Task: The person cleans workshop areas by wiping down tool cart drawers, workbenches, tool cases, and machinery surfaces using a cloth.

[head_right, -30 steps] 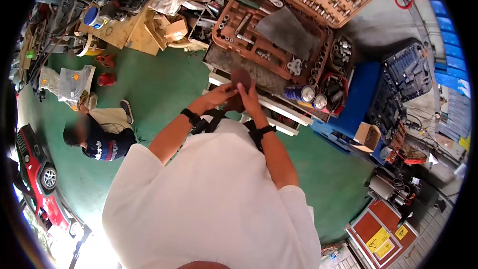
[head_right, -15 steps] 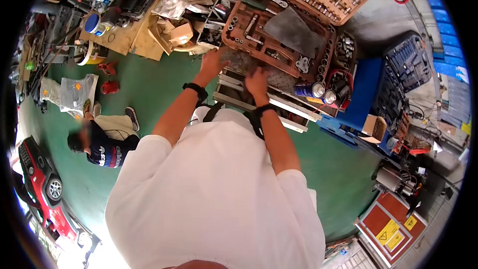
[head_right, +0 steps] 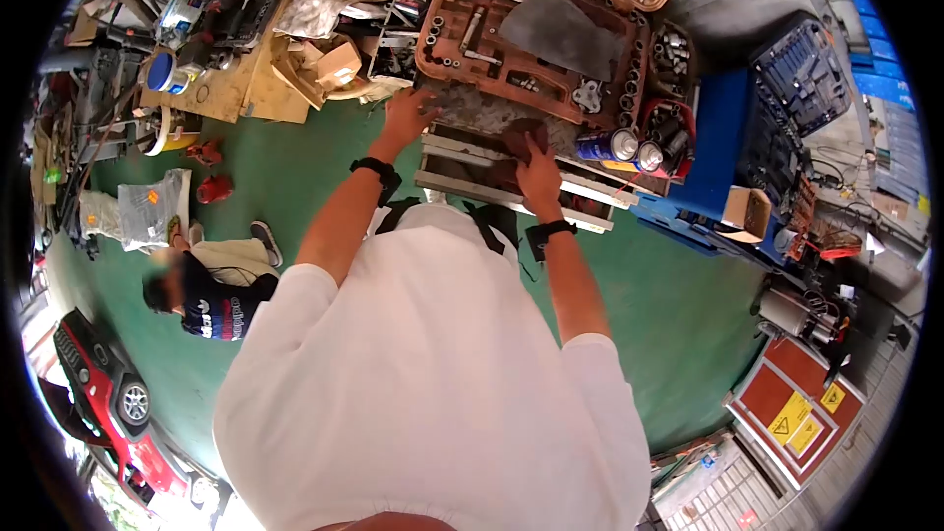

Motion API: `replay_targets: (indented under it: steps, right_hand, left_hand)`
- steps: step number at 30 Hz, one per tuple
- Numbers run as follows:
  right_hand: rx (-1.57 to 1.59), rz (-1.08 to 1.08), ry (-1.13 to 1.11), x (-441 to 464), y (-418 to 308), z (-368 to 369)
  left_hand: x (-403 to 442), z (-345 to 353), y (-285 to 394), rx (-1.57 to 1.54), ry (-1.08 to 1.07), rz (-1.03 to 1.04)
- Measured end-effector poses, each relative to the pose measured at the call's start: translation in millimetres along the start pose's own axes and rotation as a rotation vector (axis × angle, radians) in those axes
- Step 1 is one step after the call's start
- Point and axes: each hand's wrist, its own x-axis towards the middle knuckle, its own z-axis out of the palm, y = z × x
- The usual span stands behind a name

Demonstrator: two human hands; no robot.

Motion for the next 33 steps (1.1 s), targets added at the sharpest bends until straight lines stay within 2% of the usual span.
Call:
replay_targets:
  steps: [1, 3, 4, 6, 8, 10, 12, 13, 14, 18, 20, 22, 24, 26, 27, 30, 33]
  right_hand:
    - [0.019, 0.002, 0.013, -1.2, -0.6, 3.0]
    - [0.113, -0.043, 0.106, 0.6, -11.6, 24.1]
    - [0.162, -0.07, 0.144, 3.0, -22.9, 29.0]
    - [0.216, -0.091, 0.095, 2.8, -54.9, 40.4]
    - [0.25, -0.24, 0.06, 0.3, -79.0, 44.9]
    - [0.369, -0.502, 0.102, -4.1, -98.8, 60.4]
    - [0.231, -0.544, -0.059, -11.0, -109.8, 73.7]
    - [0.151, -0.576, -0.027, -10.4, -113.0, 75.1]
    - [0.161, -0.567, -0.014, -7.2, -112.1, 75.1]
    - [0.138, -0.277, -0.068, -10.5, -68.2, 69.5]
    - [0.124, -0.216, 0.031, -20.6, -34.2, 67.8]
    - [0.03, -0.073, -0.048, -29.1, 6.2, 61.2]
    - [0.004, -0.083, 0.074, -39.5, 50.3, 60.9]
    - [-0.119, 0.094, -0.071, -50.9, 72.6, 39.7]
    - [-0.083, 0.173, -0.074, -57.5, 66.4, 19.8]
    - [-0.045, 0.188, -0.044, -58.7, 65.0, 18.1]
    - [-0.039, 0.143, -0.085, -42.3, 50.7, 70.1]
  left_hand:
    - [0.8, -1.3, -0.2, 0.021, -0.013, 0.001]
    - [-4.4, -0.1, 0.6, -0.01, 0.214, 0.107]
    - [-9.5, -7.3, -3.5, 0.014, 0.183, 0.111]
    - [-18.1, -6.8, 7.6, -0.066, 0.256, 0.141]
    - [-43.0, -12.3, 27.6, -0.107, 0.184, 0.2]
    - [-59.6, -20.1, 30.0, -0.133, 0.011, 0.341]
    - [-84.0, -19.2, 20.4, -0.042, -0.057, 0.359]
    - [-90.0, -20.1, 16.3, 0.015, -0.019, 0.368]
    - [-92.4, -18.5, 12.4, 0.066, 0.014, 0.377]
    - [-90.6, 6.9, -16.5, 0.091, -0.057, 0.308]
    - [-81.3, 19.8, -28.3, 0.177, -0.204, 0.26]
    - [-83.0, 36.6, -31.9, 0.227, -0.175, 0.259]
    - [-80.8, 42.6, -25.8, 0.279, -0.155, 0.255]
    - [-83.0, 44.1, -17.2, 0.256, -0.127, 0.307]
    - [-84.8, 46.5, -13.8, 0.252, -0.124, 0.308]
    - [-85.6, 50.4, -7.4, 0.264, -0.133, 0.278]
    - [-77.7, 51.1, -5.8, 0.315, -0.213, 0.225]
